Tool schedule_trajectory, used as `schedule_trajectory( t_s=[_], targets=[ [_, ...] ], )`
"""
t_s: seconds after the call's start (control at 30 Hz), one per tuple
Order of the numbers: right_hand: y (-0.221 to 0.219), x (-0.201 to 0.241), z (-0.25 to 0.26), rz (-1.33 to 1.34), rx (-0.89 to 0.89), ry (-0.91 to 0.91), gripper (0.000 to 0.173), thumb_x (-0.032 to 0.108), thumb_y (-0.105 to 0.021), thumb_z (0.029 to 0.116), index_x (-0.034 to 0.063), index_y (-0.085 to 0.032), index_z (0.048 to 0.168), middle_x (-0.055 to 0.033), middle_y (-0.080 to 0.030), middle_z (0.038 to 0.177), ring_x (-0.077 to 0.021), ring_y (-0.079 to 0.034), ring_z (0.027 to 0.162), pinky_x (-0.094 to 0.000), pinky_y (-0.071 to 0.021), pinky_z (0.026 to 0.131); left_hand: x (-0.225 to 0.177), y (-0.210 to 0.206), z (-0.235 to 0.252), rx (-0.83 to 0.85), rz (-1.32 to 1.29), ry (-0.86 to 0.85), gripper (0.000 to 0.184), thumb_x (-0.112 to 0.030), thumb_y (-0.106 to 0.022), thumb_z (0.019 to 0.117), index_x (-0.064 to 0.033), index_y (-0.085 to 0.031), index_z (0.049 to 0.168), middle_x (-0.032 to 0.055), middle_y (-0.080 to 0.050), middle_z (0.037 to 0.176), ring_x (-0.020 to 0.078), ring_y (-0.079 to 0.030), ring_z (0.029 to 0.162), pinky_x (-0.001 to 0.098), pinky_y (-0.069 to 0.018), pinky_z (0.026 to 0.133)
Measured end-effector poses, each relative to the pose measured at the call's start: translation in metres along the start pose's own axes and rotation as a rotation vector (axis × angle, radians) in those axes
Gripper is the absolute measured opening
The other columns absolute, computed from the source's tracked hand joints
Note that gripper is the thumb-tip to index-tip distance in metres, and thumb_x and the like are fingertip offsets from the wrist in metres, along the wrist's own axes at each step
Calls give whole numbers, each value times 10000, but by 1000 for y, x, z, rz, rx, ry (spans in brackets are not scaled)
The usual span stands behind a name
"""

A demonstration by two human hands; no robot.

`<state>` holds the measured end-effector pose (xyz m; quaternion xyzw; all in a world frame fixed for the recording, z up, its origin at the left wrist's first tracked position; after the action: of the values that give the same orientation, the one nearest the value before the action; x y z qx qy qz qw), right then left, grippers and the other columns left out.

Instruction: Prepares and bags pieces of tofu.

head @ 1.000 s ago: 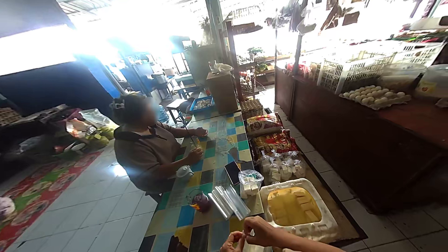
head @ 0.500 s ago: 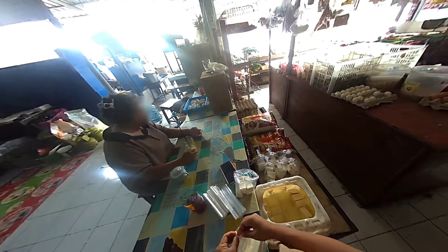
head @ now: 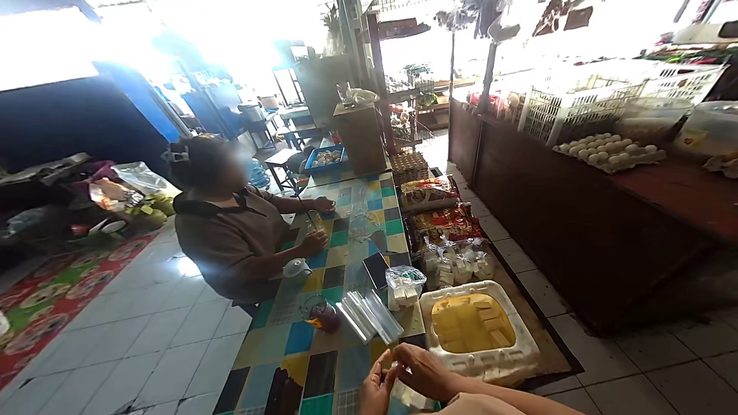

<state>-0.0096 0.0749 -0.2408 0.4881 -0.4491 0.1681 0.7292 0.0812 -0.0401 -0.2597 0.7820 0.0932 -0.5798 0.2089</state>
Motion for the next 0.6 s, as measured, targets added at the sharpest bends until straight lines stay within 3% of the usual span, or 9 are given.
schedule_trajectory(
  t_s=[0.07, 0.13, 0.27, 0.37, 0.43, 0.5, 0.57, 0.6],
  targets=[
    [-2, 0, -5, -25, -74, 50, 263, 44, -568, 1001, -102, -657, 1201, -285, -700, 1106, -412, -702, 1039, -506, -546, 962, 1, 2, 2, 66, -54, 42, 279, -45, -591, 1007, 82, -628, 1253, 134, -709, 1091, 91, -658, 962, 273, -519, 927],
    [-6, -4, -8, -61, -198, 179, 199, 22, -597, 975, -57, -727, 1102, -244, -728, 1040, -377, -733, 967, -470, -594, 889, 0, 5, 3, 78, -43, 73, 181, -43, -617, 990, 66, -665, 1126, 86, -703, 997, 62, -642, 902, 248, -522, 873],
    [-4, -4, -9, -57, -272, 260, 133, -9, -648, 929, -27, -767, 985, -201, -749, 993, -313, -751, 915, -408, -618, 840, -5, 3, 1, -7, -49, 122, 132, -19, -600, 993, 68, -644, 1081, 84, -665, 926, 87, -618, 838, 269, -517, 826],
    [-1, -6, -14, -57, -260, 284, 115, 13, -679, 891, -19, -763, 962, -179, -750, 963, -286, -750, 876, -397, -623, 809, -3, 1, 1, -97, -32, 106, 63, 7, -620, 966, 56, -619, 1006, 70, -636, 852, 102, -612, 783, 284, -525, 778],
    [0, -9, -17, -6, -186, 266, 143, 83, -705, 882, -23, -759, 963, -193, -737, 984, -318, -730, 920, -453, -602, 833, -9, 1, -1, -133, 63, 42, 116, 5, -654, 937, 61, -653, 1038, 106, -674, 888, 149, -641, 814, 334, -532, 805],
    [1, -13, -15, 108, -129, 124, 243, 196, -732, 925, -45, -758, 941, -200, -730, 995, -322, -697, 978, -468, -562, 892, -21, -1, -6, -123, 141, -58, 239, -1, -649, 934, 48, -672, 1167, 142, -721, 997, 190, -695, 907, 364, -554, 891],
    [3, -16, -13, 210, -122, -28, 301, 221, -760, 914, -79, -738, 917, -183, -731, 933, -248, -683, 921, -394, -541, 862, -29, -5, -12, -111, 183, -159, 340, 21, -617, 948, 44, -655, 1285, 170, -736, 1075, 217, -717, 953, 374, -550, 935],
    [4, -17, -14, 256, -95, -101, 306, 210, -768, 912, -88, -711, 951, -165, -718, 921, -197, -670, 887, -346, -537, 836, -28, -7, -16, -132, 192, -243, 299, 39, -608, 943, 59, -686, 1231, 180, -744, 1082, 221, -730, 966, 364, -556, 943]
  ],
)
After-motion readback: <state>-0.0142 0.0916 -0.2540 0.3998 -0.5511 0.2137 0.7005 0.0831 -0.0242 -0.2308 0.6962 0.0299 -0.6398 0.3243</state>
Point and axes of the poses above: each hand's wrist, its own z-axis towards the middle knuckle, its own y-axis out of the back of the hand, x = y × z, the point moved 4 cm from there along z, towards the middle knuckle
